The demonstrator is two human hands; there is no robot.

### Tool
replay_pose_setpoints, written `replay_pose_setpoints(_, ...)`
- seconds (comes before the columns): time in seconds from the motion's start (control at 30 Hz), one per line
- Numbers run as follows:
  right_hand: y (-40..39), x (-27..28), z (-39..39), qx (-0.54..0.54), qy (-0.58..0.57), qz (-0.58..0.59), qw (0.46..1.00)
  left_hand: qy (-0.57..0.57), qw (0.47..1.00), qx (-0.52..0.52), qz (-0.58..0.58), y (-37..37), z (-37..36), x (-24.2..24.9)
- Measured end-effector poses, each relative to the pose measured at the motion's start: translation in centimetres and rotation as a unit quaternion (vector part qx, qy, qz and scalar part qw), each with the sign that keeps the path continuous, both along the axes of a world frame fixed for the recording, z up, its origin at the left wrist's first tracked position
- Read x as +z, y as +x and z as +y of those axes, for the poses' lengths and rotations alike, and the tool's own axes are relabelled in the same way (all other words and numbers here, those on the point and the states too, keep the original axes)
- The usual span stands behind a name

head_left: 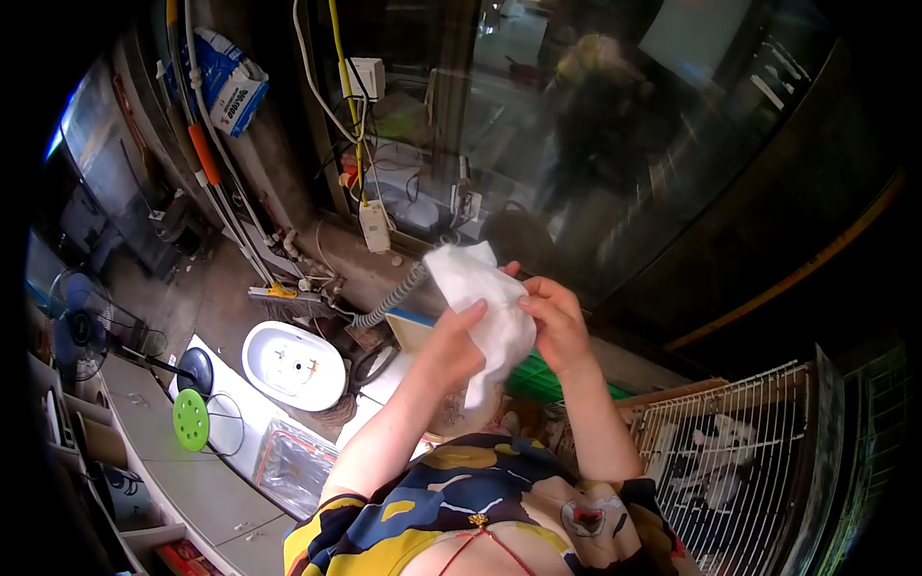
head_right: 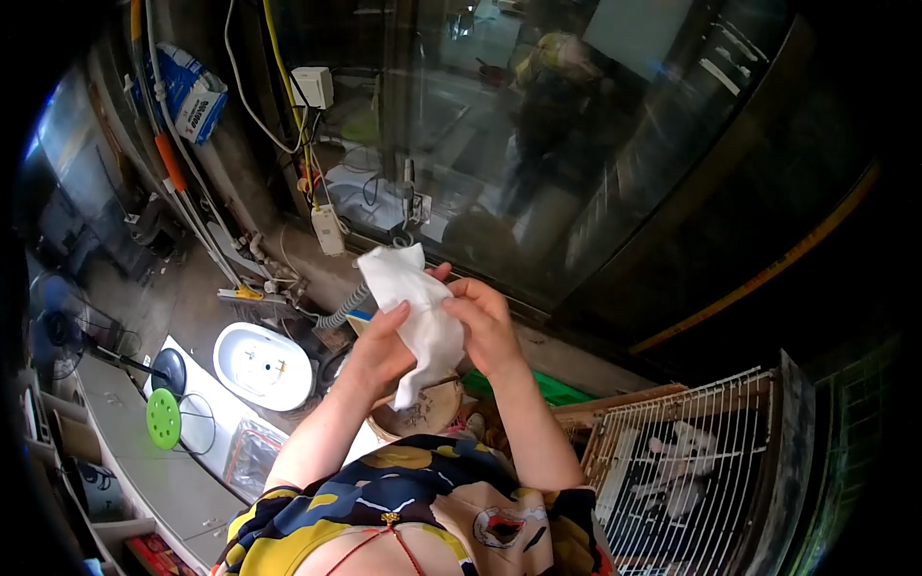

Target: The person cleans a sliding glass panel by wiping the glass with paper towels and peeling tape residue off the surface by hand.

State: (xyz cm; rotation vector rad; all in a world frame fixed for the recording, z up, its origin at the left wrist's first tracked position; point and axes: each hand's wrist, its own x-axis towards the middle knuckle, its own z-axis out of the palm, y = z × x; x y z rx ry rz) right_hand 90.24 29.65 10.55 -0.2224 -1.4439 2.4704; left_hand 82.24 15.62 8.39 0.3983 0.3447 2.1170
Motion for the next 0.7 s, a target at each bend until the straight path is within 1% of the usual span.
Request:
replay_pose_setpoints(0.07,0.3,-0.4,0.3,-0.055,0.098,-0.022,0.993,-0.016,0.999,-0.008,0.028,-1.0,-0.3,0.1)
replay_pose_setpoints(0.1,0.3,-0.3,0.2,-0.080,0.110,-0.016,0.991,-0.024,0.999,-0.012,0.043,-1.3,-0.5,0.0)
replay_pose_setpoints(0.13,0.2,-0.2,0.1,-0.106,0.122,-0.009,0.987,-0.061,0.997,0.022,0.037,-1.3,-0.7,-0.7)
replay_pose_setpoints(0.17,0.2,0.0,0.1,-0.132,0.134,-0.001,0.982,-0.059,0.998,0.024,0.028,-1.3,-0.7,-0.7)
replay_pose_setpoints(0.23,0.3,0.2,-0.1,-0.152,0.158,0.005,0.976,-0.057,0.998,0.029,0.009,-1.0,-0.8,-0.2)
replay_pose_setpoints(0.3,0.3,0.1,-0.3,-0.178,0.192,0.009,0.965,-0.085,0.995,0.049,0.013,-1.0,-0.7,-0.5)
replay_pose_setpoints(0.33,0.4,0.2,-0.2,-0.189,0.187,0.011,0.964,-0.099,0.993,0.060,0.015,-1.1,-0.6,-0.7)
replay_pose_setpoints(0.4,0.7,0.3,0.3,-0.207,0.177,0.015,0.962,-0.119,0.986,0.079,0.081,-1.6,-0.7,-1.2)
replay_pose_setpoints(0.43,0.8,0.3,0.6,-0.199,0.167,0.022,0.965,-0.129,0.981,0.089,0.114,-1.8,-0.9,-1.3)
replay_pose_setpoints(0.5,0.8,0.4,1.0,-0.183,0.146,0.037,0.972,-0.154,0.975,0.085,0.136,-2.1,-1.3,-1.0)
replay_pose_setpoints(0.53,0.5,0.4,0.6,-0.183,0.131,0.022,0.974,-0.166,0.972,0.084,0.147,-2.2,-1.5,-0.8)
replay_pose_setpoints(0.63,0.4,1.6,-1.0,-0.112,0.252,-0.023,0.961,-0.158,0.972,0.095,0.146,-2.3,-1.8,-0.2)
replay_pose_setpoints(0.7,0.3,1.3,-0.5,-0.109,0.266,-0.039,0.957,-0.154,0.969,0.105,0.162,-2.4,-2.2,0.6)
